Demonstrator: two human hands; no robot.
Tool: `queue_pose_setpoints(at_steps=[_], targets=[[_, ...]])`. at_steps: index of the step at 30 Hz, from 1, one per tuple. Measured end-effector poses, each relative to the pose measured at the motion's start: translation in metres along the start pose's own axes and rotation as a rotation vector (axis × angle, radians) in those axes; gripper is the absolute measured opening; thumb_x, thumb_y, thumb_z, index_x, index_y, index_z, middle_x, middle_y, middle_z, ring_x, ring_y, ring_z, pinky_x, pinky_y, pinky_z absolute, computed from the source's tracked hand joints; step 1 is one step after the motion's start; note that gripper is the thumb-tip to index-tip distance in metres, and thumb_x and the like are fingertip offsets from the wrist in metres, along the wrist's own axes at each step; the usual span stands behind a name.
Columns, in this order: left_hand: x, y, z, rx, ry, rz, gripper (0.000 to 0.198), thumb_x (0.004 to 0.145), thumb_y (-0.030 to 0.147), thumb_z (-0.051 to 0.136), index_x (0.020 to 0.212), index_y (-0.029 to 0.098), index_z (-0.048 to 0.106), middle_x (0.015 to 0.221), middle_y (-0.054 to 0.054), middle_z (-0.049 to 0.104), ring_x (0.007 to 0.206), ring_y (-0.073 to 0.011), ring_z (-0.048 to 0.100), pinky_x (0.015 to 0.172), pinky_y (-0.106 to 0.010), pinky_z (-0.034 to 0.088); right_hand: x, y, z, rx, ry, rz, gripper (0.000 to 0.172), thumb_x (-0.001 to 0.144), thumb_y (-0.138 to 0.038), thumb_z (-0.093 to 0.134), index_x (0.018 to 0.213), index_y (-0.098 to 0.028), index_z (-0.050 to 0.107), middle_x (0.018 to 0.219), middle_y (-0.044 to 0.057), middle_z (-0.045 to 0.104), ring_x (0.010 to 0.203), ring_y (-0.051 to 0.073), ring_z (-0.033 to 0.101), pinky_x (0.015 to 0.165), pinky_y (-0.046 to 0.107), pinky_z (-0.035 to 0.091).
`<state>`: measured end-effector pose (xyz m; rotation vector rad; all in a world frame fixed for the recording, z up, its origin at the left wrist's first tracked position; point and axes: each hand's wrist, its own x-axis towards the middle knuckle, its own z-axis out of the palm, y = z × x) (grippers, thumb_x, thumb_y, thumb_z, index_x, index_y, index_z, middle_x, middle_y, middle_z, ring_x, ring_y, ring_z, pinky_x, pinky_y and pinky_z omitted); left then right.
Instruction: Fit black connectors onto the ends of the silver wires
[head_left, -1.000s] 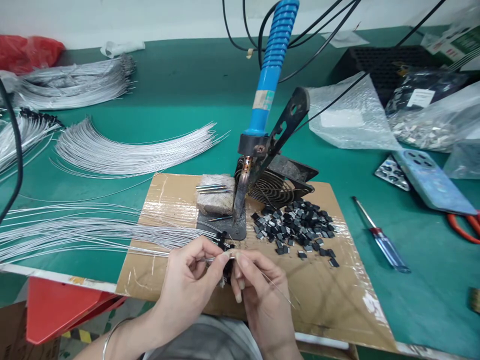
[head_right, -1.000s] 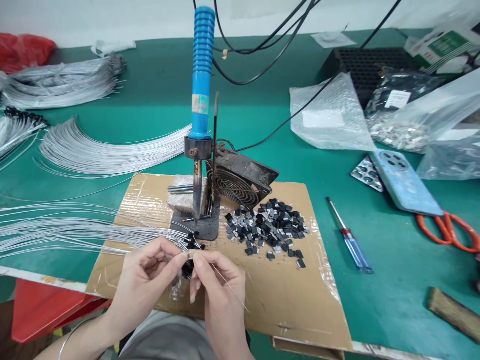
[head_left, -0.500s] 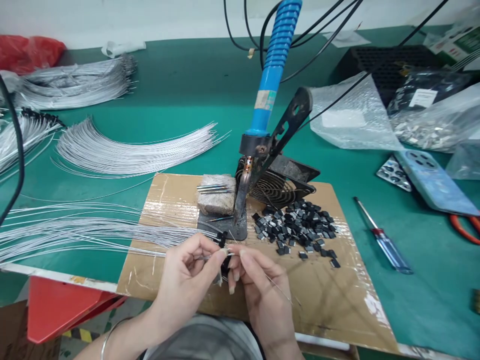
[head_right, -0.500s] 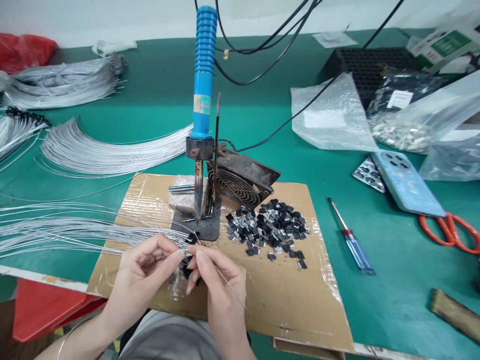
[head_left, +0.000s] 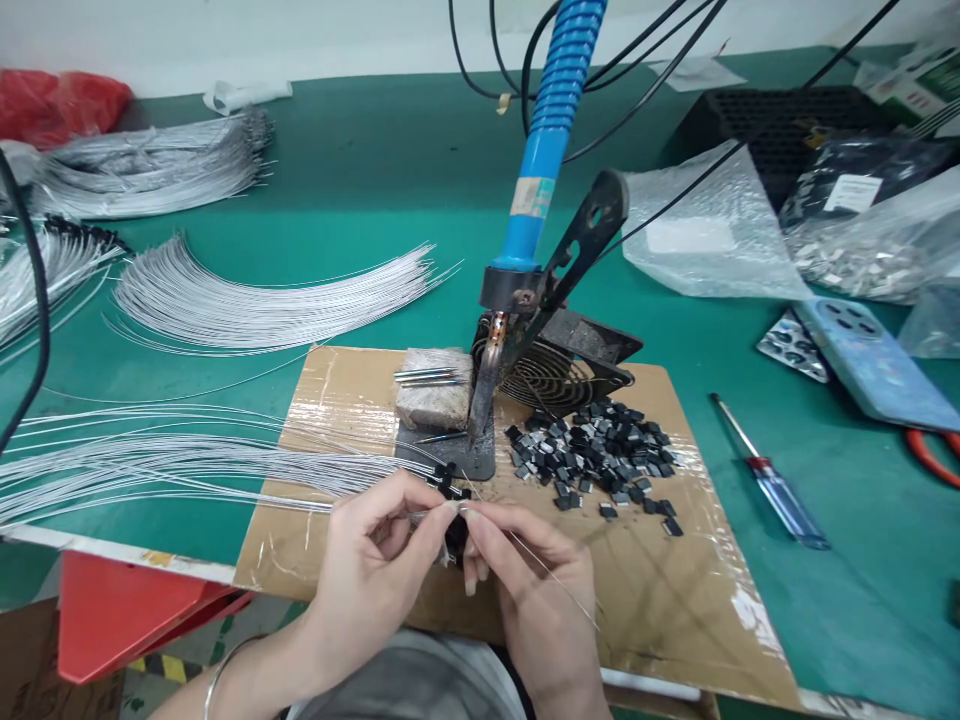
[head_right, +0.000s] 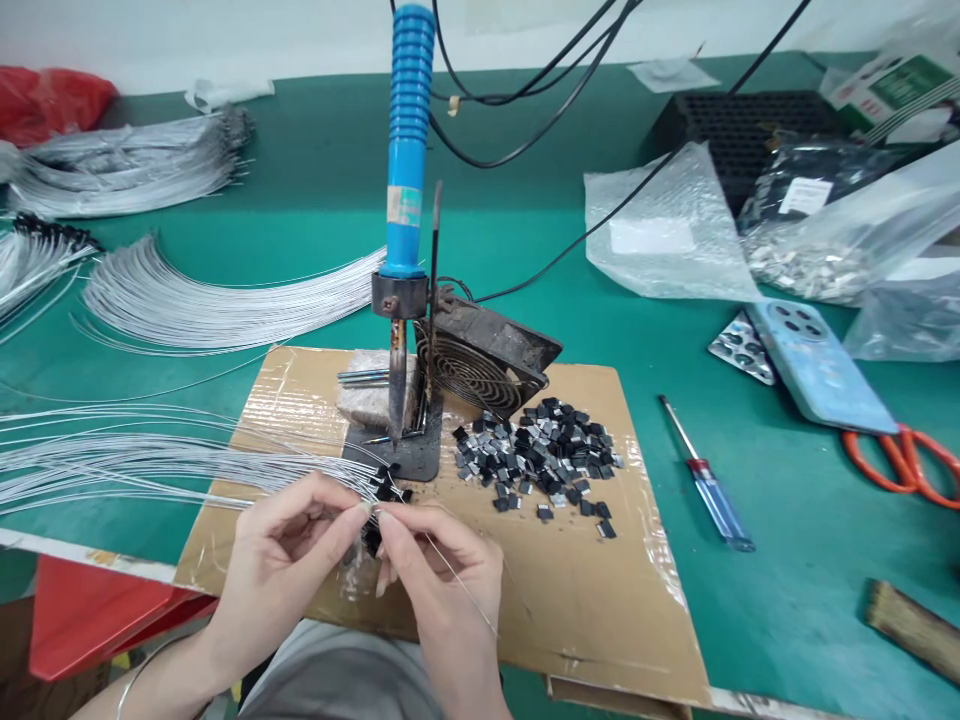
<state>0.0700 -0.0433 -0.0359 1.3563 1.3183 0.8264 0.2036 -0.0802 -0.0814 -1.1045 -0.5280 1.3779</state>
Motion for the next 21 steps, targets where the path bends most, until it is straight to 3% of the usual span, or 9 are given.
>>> queue_pose_setpoints(at_steps=[8, 13, 17, 21], targets=[[-0.001, -0.004, 0.002, 0.103, 0.025, 0.069, 0.022, 0.092, 0.027, 0.062, 0.075, 0.015, 0.067, 0.062, -0.001, 0.059, 0.053, -0.0108, 0.046, 0.048, -0.022, 0.036, -0.001, 0.000, -0.004, 0.007, -0.013, 0.021, 0.006, 0.083, -0.029, 0.080, 0.087, -0.025, 0.084, 0.064, -0.001, 0.069, 0.050, 0.007, 0.058, 0.048, 0.014, 0.050], [-0.002, -0.005, -0.001, 0.133, -0.016, 0.091, 0.021, 0.094, 0.027, 0.061, 0.078, 0.016, 0.068, 0.064, -0.001, 0.060, 0.054, -0.0109, 0.044, 0.050, -0.023, 0.035, 0.001, -0.007, -0.007, 0.018, -0.060, 0.069, 0.009, 0.082, -0.033, 0.081, 0.082, -0.024, 0.083, 0.058, -0.002, 0.065, 0.048, 0.007, 0.057, 0.046, 0.015, 0.048], [-0.002, -0.002, -0.005, 0.213, -0.051, 0.112, 0.021, 0.094, 0.026, 0.061, 0.076, 0.017, 0.068, 0.060, 0.003, 0.052, 0.053, -0.0099, 0.036, 0.049, -0.023, 0.029, 0.006, -0.017, -0.012, -0.003, -0.113, 0.142, 0.015, 0.078, -0.037, 0.084, 0.074, -0.023, 0.081, 0.055, -0.003, 0.063, 0.047, 0.007, 0.055, 0.046, 0.015, 0.046], [-0.003, -0.003, -0.006, 0.232, -0.066, 0.112, 0.021, 0.095, 0.026, 0.061, 0.078, 0.017, 0.068, 0.061, 0.003, 0.053, 0.054, -0.0101, 0.037, 0.050, -0.024, 0.030, 0.008, -0.019, -0.018, -0.057, -0.164, 0.162, 0.013, 0.080, -0.037, 0.083, 0.078, -0.024, 0.082, 0.055, -0.002, 0.066, 0.050, 0.008, 0.057, 0.049, 0.016, 0.046]])
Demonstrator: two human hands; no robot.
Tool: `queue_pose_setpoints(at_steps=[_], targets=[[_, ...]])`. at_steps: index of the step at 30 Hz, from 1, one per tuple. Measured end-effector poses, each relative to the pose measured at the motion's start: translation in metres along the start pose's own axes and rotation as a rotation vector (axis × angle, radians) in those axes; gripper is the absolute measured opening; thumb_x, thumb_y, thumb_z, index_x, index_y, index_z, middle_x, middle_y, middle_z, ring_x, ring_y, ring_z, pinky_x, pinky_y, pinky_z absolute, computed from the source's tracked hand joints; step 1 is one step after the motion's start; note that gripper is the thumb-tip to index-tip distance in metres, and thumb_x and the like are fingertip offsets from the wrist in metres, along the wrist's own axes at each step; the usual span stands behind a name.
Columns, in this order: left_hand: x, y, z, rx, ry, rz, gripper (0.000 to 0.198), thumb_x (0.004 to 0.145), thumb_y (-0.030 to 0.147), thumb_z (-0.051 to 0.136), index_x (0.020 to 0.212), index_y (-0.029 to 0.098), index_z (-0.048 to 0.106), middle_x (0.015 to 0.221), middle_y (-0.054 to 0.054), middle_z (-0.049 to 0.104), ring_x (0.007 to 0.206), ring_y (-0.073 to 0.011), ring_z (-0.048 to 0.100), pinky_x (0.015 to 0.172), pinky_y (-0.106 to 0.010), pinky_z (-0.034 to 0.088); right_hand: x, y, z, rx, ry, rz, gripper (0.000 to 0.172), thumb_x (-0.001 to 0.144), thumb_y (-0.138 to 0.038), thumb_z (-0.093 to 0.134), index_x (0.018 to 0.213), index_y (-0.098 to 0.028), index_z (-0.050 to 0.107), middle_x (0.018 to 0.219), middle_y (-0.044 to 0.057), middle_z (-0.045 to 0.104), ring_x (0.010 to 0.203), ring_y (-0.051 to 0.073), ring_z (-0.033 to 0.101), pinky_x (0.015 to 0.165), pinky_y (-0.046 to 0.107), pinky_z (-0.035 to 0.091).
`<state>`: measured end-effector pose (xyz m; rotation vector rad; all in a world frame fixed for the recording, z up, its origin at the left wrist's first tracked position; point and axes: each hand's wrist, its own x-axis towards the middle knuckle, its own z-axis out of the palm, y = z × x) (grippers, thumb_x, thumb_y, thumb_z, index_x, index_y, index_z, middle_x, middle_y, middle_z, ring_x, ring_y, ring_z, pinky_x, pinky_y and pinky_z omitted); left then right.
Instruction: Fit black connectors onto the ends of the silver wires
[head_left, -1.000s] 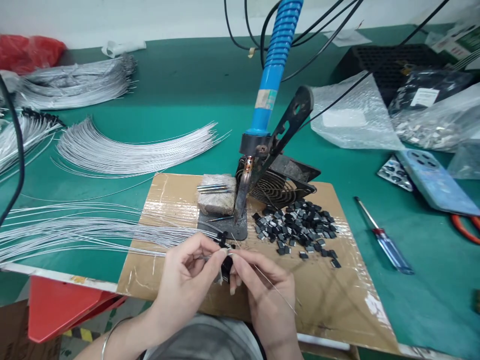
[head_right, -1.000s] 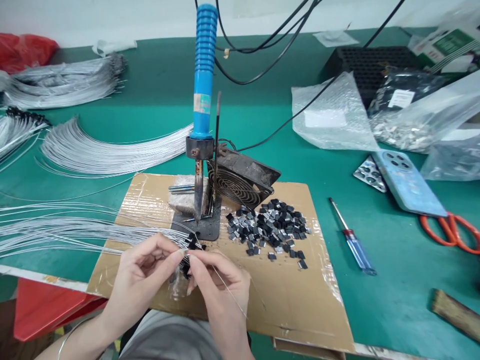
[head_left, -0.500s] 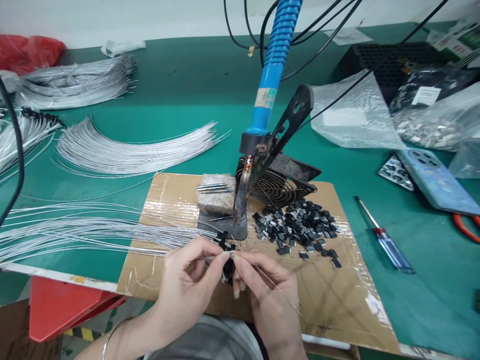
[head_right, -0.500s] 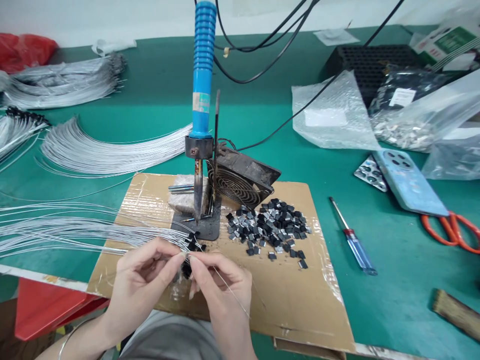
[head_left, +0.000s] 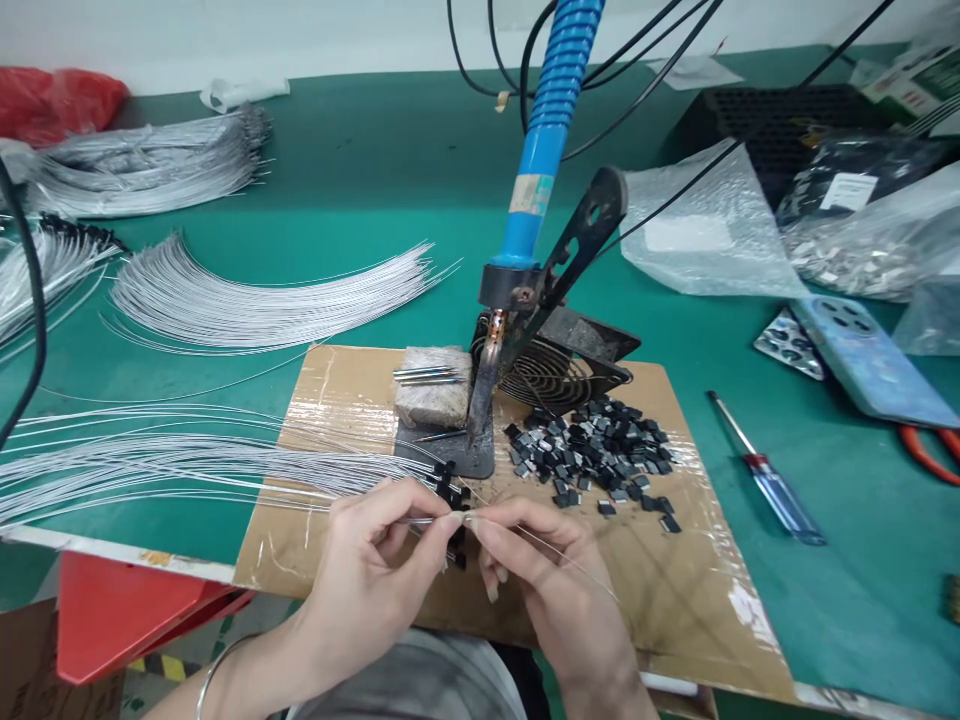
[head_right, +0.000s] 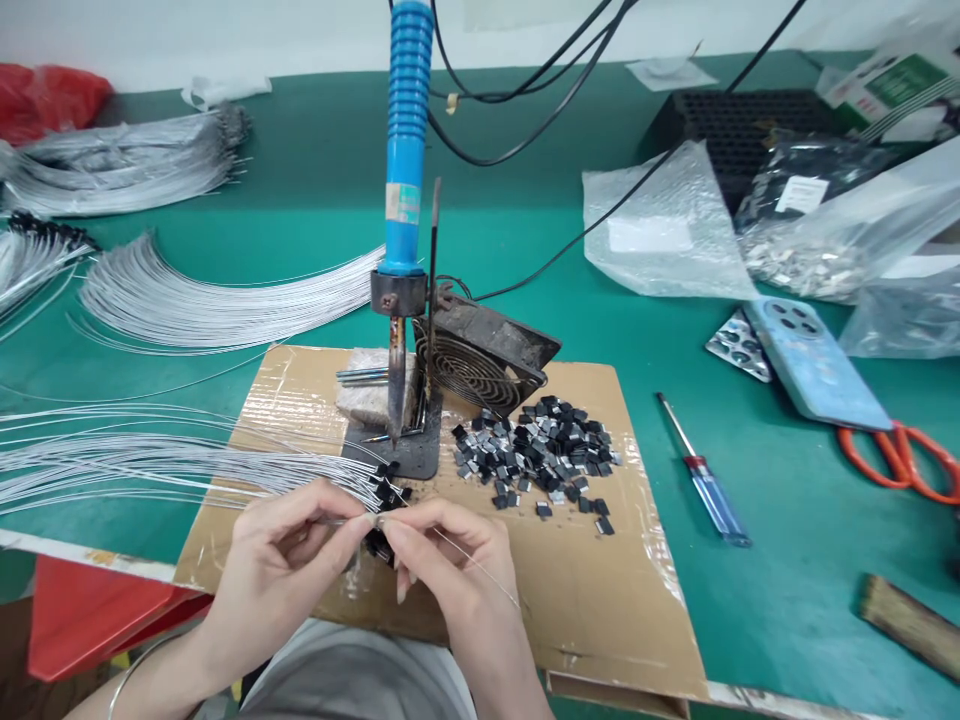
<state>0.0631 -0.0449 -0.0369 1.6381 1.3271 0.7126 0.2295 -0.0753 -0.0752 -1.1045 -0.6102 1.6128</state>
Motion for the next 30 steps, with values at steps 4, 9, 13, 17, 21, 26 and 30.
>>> queue_pose_setpoints(at_steps=[4, 9, 13, 17, 21, 26, 30], targets=[[0.000, -0.001, 0.003, -0.043, 0.017, -0.033, 0.021, 0.095, 0.028, 0.061, 0.078, 0.017, 0.067, 0.062, 0.002, 0.056, 0.053, -0.0102, 0.037, 0.048, -0.024, 0.029, -0.001, 0.004, -0.001, 0.018, 0.008, -0.010, 0.012, 0.082, -0.037, 0.081, 0.085, -0.025, 0.083, 0.058, -0.002, 0.066, 0.051, 0.008, 0.057, 0.051, 0.017, 0.048], [-0.001, -0.002, 0.007, -0.047, 0.052, -0.028, 0.023, 0.095, 0.030, 0.060, 0.078, 0.017, 0.066, 0.061, 0.002, 0.055, 0.051, -0.0098, 0.036, 0.047, -0.024, 0.030, -0.001, 0.009, 0.006, 0.095, 0.071, -0.018, 0.014, 0.081, -0.036, 0.082, 0.084, -0.023, 0.083, 0.057, -0.001, 0.064, 0.049, 0.008, 0.056, 0.047, 0.017, 0.047], [-0.002, -0.004, 0.011, -0.056, 0.086, -0.023, 0.023, 0.096, 0.029, 0.059, 0.077, 0.017, 0.065, 0.062, 0.002, 0.053, 0.051, -0.0093, 0.035, 0.047, -0.023, 0.030, -0.001, 0.014, 0.013, 0.175, 0.114, -0.035, 0.013, 0.080, -0.034, 0.082, 0.084, -0.022, 0.083, 0.058, -0.001, 0.064, 0.049, 0.009, 0.055, 0.045, 0.018, 0.047], [-0.002, -0.002, 0.013, -0.099, 0.078, -0.069, 0.023, 0.096, 0.029, 0.058, 0.077, 0.017, 0.063, 0.062, 0.002, 0.054, 0.051, -0.0092, 0.037, 0.047, -0.022, 0.031, -0.002, 0.019, 0.021, 0.233, 0.151, -0.036, 0.013, 0.080, -0.034, 0.082, 0.084, -0.022, 0.083, 0.058, -0.001, 0.064, 0.049, 0.008, 0.054, 0.046, 0.017, 0.047], [0.002, 0.002, 0.011, -0.155, 0.065, -0.108, 0.022, 0.094, 0.029, 0.060, 0.077, 0.017, 0.065, 0.063, 0.000, 0.058, 0.051, -0.0098, 0.043, 0.047, -0.022, 0.034, -0.004, 0.017, 0.018, 0.181, 0.168, -0.065, 0.017, 0.084, -0.037, 0.077, 0.087, -0.022, 0.083, 0.065, 0.002, 0.069, 0.050, 0.010, 0.058, 0.048, 0.020, 0.051], [0.008, 0.006, 0.006, -0.225, 0.076, -0.175, 0.012, 0.089, 0.027, 0.065, 0.082, 0.016, 0.066, 0.065, 0.000, 0.062, 0.054, -0.0099, 0.049, 0.048, -0.019, 0.037, -0.014, 0.008, -0.028, -0.287, 0.457, -0.361, 0.021, 0.084, -0.041, 0.076, 0.087, -0.020, 0.083, 0.077, 0.007, 0.076, 0.055, 0.017, 0.065, 0.048, 0.028, 0.056], [0.011, 0.009, 0.004, -0.259, 0.093, -0.190, 0.009, 0.085, 0.024, 0.068, 0.081, 0.016, 0.069, 0.068, -0.001, 0.067, 0.058, -0.0104, 0.054, 0.050, -0.018, 0.040, -0.018, 0.001, -0.061, -0.925, 0.685, -0.531, 0.023, 0.081, -0.040, 0.080, 0.091, -0.020, 0.080, 0.081, 0.007, 0.074, 0.062, 0.019, 0.064, 0.057, 0.031, 0.055]])
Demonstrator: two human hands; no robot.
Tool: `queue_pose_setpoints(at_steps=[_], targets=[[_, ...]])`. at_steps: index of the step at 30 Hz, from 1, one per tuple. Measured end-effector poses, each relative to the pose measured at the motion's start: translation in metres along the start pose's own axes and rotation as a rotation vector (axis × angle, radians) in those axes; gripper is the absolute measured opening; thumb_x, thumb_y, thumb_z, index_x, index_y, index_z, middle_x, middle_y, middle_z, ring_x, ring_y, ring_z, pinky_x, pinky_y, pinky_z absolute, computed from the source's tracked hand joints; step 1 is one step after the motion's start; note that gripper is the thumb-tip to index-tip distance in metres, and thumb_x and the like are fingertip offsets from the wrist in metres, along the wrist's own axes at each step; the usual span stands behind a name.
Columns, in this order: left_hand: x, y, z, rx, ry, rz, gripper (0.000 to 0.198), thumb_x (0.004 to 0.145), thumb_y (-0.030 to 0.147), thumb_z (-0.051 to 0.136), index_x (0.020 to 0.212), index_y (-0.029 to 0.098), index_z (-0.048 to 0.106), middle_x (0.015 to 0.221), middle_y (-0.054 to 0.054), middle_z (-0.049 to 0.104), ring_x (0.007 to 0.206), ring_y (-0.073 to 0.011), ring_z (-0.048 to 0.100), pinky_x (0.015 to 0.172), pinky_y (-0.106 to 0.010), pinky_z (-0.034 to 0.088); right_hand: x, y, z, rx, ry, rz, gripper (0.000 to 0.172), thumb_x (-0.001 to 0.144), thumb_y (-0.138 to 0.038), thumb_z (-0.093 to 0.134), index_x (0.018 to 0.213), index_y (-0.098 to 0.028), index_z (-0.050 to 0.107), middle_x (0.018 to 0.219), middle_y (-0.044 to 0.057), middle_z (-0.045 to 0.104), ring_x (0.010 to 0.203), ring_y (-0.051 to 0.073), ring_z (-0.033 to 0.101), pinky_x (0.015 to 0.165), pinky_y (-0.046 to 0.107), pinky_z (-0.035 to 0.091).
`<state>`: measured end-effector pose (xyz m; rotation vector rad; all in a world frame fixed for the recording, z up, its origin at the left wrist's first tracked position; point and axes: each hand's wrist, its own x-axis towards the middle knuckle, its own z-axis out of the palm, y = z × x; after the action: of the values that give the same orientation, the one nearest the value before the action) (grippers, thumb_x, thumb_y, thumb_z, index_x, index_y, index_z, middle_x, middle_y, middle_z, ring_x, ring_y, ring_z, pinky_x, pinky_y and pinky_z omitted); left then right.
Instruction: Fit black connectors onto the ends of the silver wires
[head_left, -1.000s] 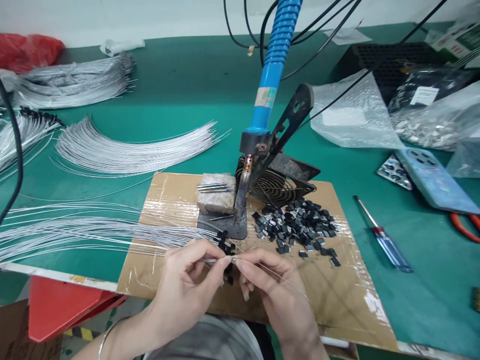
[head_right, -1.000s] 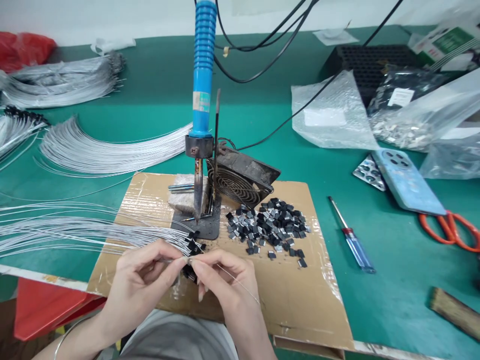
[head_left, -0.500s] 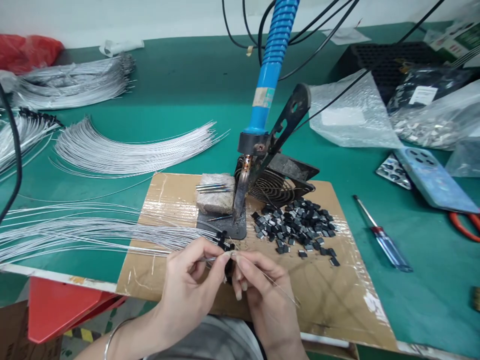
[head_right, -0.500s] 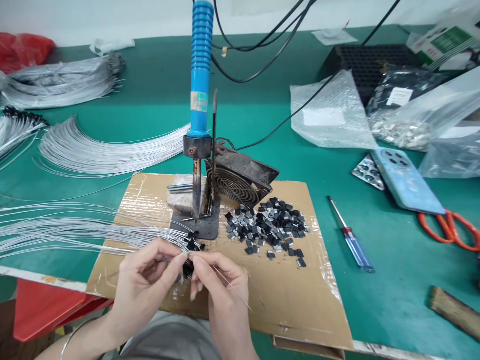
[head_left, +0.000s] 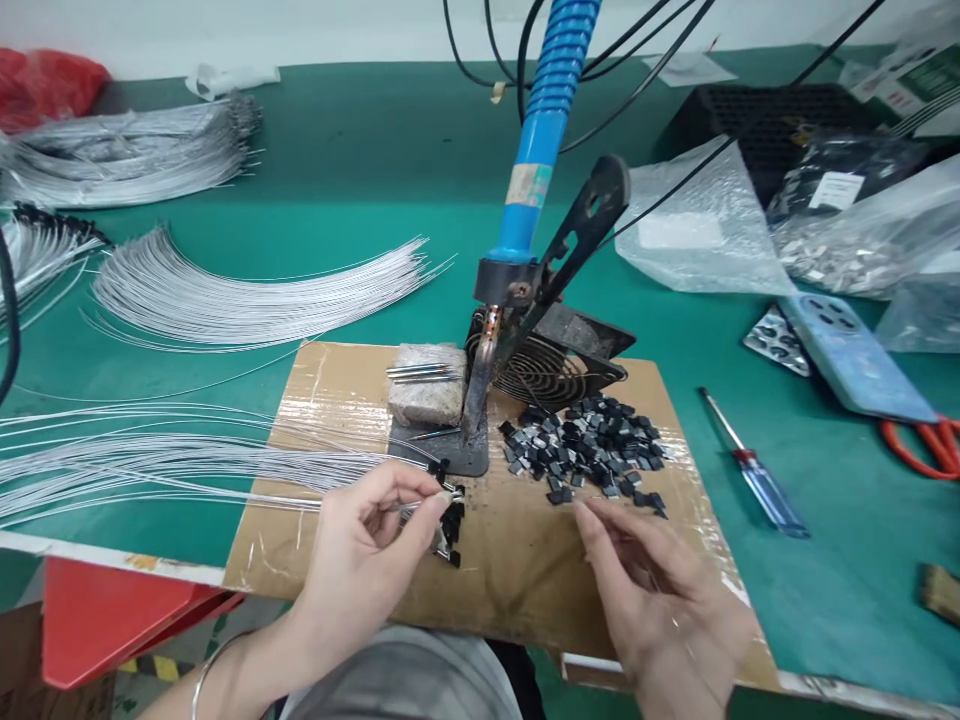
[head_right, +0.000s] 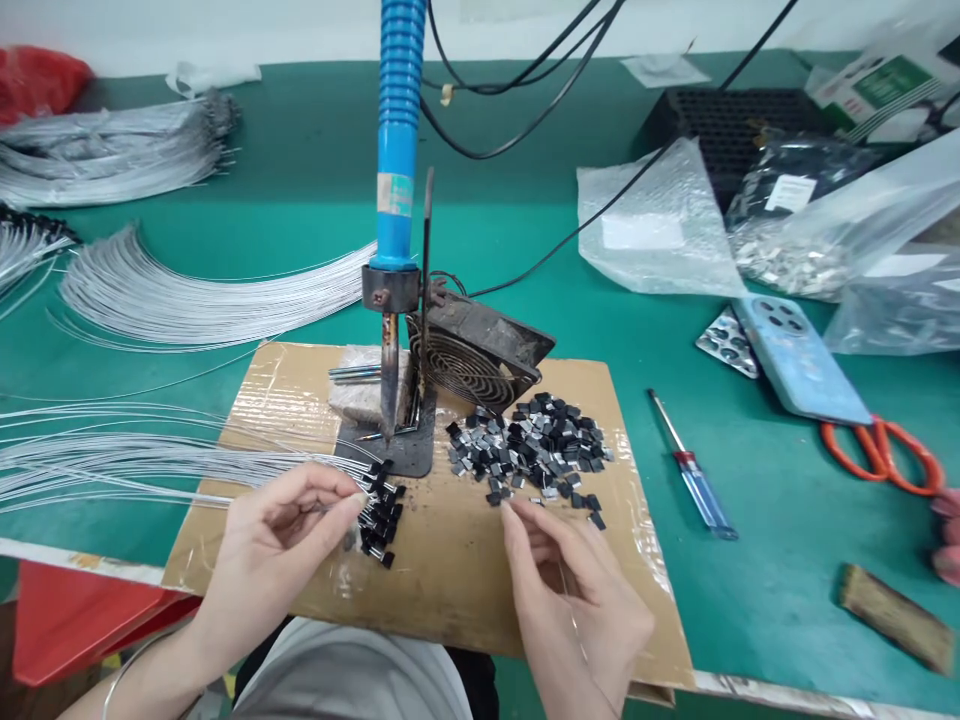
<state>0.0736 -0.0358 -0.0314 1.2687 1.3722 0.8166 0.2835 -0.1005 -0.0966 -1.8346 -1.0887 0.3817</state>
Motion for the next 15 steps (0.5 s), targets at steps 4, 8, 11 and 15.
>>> queue_pose_setpoints(at_steps=[4, 8, 11, 15], targets=[[0.001, 0.001, 0.000, 0.038, 0.000, 0.025, 0.010, 0.083, 0.023, 0.069, 0.078, 0.016, 0.072, 0.067, -0.002, 0.068, 0.056, -0.0103, 0.053, 0.048, -0.019, 0.039, 0.006, 0.004, 0.003, -0.285, -0.113, -0.175, 0.030, 0.091, -0.046, 0.067, 0.097, -0.018, 0.075, 0.075, 0.005, 0.068, 0.062, 0.018, 0.058, 0.060, 0.032, 0.052], [0.001, 0.001, 0.000, 0.082, 0.014, 0.035, 0.011, 0.083, 0.023, 0.068, 0.076, 0.016, 0.073, 0.066, -0.003, 0.068, 0.054, -0.0110, 0.053, 0.046, -0.020, 0.038, 0.006, 0.005, 0.009, -0.344, -0.148, -0.184, 0.034, 0.094, -0.050, 0.059, 0.094, -0.018, 0.071, 0.073, 0.004, 0.066, 0.058, 0.016, 0.058, 0.058, 0.031, 0.051], [0.001, 0.002, -0.001, 0.107, 0.011, 0.037, 0.011, 0.083, 0.023, 0.068, 0.076, 0.016, 0.073, 0.065, -0.003, 0.068, 0.053, -0.0111, 0.052, 0.046, -0.020, 0.037, 0.004, 0.010, 0.008, -0.346, -0.196, -0.134, 0.029, 0.093, -0.046, 0.057, 0.094, -0.019, 0.068, 0.077, 0.004, 0.068, 0.055, 0.016, 0.061, 0.057, 0.030, 0.052], [0.002, 0.001, 0.000, 0.111, 0.012, 0.043, 0.011, 0.083, 0.022, 0.068, 0.076, 0.016, 0.073, 0.066, -0.003, 0.069, 0.054, -0.0110, 0.053, 0.047, -0.020, 0.038, 0.002, 0.013, 0.003, -0.360, -0.250, -0.094, 0.016, 0.087, -0.037, 0.061, 0.090, -0.022, 0.065, 0.076, 0.004, 0.071, 0.054, 0.017, 0.063, 0.052, 0.030, 0.050]])
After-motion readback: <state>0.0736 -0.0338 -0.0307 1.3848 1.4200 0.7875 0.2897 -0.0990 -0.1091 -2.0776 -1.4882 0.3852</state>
